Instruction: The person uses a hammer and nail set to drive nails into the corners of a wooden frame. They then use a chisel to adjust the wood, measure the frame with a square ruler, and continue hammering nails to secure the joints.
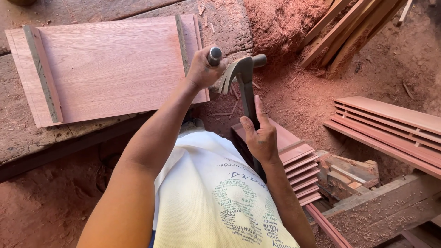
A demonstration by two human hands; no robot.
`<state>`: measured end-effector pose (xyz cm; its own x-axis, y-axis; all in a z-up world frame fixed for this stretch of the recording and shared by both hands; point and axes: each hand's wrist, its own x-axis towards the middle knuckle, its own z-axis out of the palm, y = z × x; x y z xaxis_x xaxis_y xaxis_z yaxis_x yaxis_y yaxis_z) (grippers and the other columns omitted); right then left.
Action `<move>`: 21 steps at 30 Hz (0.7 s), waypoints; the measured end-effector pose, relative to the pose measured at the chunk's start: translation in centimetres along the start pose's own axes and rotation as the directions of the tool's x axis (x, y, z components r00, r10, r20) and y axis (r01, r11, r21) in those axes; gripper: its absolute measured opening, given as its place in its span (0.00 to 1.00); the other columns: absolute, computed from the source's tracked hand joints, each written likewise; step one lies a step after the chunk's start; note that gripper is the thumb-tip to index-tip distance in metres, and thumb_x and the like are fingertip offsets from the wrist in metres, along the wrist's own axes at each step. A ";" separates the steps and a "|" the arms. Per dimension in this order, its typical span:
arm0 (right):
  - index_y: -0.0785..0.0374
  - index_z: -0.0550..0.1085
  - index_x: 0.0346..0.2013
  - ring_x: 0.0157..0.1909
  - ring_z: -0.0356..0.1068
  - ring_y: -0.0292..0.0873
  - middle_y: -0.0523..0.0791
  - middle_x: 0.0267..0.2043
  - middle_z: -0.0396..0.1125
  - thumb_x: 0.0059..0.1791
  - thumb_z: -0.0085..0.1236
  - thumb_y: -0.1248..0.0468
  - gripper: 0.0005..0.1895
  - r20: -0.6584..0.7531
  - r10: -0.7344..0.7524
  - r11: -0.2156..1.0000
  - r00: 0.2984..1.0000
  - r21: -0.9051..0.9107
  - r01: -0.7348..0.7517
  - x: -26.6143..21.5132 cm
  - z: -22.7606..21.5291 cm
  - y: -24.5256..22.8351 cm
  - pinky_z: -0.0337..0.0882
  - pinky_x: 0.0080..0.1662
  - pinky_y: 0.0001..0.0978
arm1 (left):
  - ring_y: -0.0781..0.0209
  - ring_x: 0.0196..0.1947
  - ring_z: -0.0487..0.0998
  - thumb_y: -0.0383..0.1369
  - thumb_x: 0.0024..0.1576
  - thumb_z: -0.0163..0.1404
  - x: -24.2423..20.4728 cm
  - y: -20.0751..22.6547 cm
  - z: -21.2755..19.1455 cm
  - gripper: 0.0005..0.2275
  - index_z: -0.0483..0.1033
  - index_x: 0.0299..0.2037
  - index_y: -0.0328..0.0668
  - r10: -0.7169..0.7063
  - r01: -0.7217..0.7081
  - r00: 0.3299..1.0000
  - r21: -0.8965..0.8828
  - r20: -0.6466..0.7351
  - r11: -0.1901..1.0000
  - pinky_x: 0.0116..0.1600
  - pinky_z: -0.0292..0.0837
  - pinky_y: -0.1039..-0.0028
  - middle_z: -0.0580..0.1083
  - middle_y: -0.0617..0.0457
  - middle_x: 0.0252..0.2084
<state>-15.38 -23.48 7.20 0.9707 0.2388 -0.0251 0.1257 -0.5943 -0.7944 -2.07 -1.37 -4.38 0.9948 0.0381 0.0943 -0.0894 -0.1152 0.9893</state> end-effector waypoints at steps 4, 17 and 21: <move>0.69 0.55 0.74 0.43 0.80 0.42 0.54 0.44 0.76 0.57 0.53 0.53 0.36 0.003 -0.024 0.999 1.000 -0.045 0.024 0.8 -1.0 -0.9 0.80 0.42 0.32 | 0.69 0.25 0.66 0.29 0.57 0.59 -1.0 -0.5 0.5 0.11 0.68 0.29 0.39 0.097 -0.097 0.995 0.020 0.005 0.995 0.29 0.66 0.73 0.66 0.56 0.24; 0.54 0.46 0.80 0.27 0.71 0.32 0.44 0.35 0.72 0.64 0.48 0.55 0.33 -0.066 -0.295 0.952 0.953 -0.101 0.288 1.3 -5.0 -5.4 0.73 0.29 0.23 | 0.69 0.26 0.67 0.28 0.56 0.59 -2.0 -0.7 0.1 0.11 0.68 0.28 0.39 0.108 -0.108 0.994 -0.005 -0.034 0.994 0.30 0.66 0.73 0.67 0.55 0.23; 0.59 0.49 0.77 0.26 0.72 0.35 0.53 0.43 0.75 0.62 0.48 0.57 0.31 0.051 -0.287 0.952 0.957 -0.098 0.291 1.4 -3.0 -3.1 0.74 0.30 0.26 | 0.70 0.27 0.71 0.27 0.54 0.59 -2.3 0.3 0.0 0.07 0.72 0.32 0.39 0.144 -0.143 0.989 -0.054 0.028 0.988 0.30 0.67 0.75 0.71 0.56 0.26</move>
<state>-13.79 -23.66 11.44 0.8821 0.4381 0.1732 0.4219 -0.5712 -0.7041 -4.35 -1.51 -4.34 0.9724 -0.0072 0.2330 -0.2330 -0.0656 0.9703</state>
